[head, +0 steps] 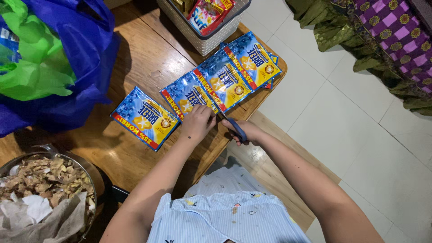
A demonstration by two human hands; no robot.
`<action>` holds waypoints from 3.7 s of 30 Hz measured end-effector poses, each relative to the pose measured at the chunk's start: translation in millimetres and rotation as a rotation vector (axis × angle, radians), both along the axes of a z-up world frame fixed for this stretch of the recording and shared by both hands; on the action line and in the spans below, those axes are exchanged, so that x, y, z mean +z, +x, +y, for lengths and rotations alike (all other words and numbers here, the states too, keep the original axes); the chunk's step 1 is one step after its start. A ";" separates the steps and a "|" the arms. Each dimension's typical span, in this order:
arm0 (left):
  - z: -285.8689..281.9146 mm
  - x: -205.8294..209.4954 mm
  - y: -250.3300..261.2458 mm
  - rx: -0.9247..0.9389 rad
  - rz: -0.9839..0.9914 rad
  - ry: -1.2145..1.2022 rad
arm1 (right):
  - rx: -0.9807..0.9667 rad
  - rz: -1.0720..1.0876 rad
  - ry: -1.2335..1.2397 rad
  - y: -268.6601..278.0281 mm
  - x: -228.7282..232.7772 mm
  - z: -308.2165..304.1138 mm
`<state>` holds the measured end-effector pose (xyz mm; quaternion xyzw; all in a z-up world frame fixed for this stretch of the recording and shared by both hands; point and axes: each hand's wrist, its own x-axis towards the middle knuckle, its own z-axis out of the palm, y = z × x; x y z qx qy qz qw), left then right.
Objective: The person uses scissors to cut and separate individual detergent packets from strips and then places the packets into a plastic basket and a cardboard box.
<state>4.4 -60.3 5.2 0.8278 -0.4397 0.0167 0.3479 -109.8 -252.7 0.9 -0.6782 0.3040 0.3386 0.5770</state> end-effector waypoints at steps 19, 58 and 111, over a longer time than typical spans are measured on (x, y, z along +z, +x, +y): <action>8.6 3.8 0.3 0.002 0.017 -0.040 | -0.052 -0.008 0.086 23.4 -12.8 0.6; 27.3 16.9 -7.5 -0.014 0.036 -0.090 | 0.056 -0.007 0.050 70.7 -4.5 3.9; 124.9 117.2 49.5 0.492 0.228 -0.511 | -0.019 -0.234 0.126 87.4 31.0 -9.5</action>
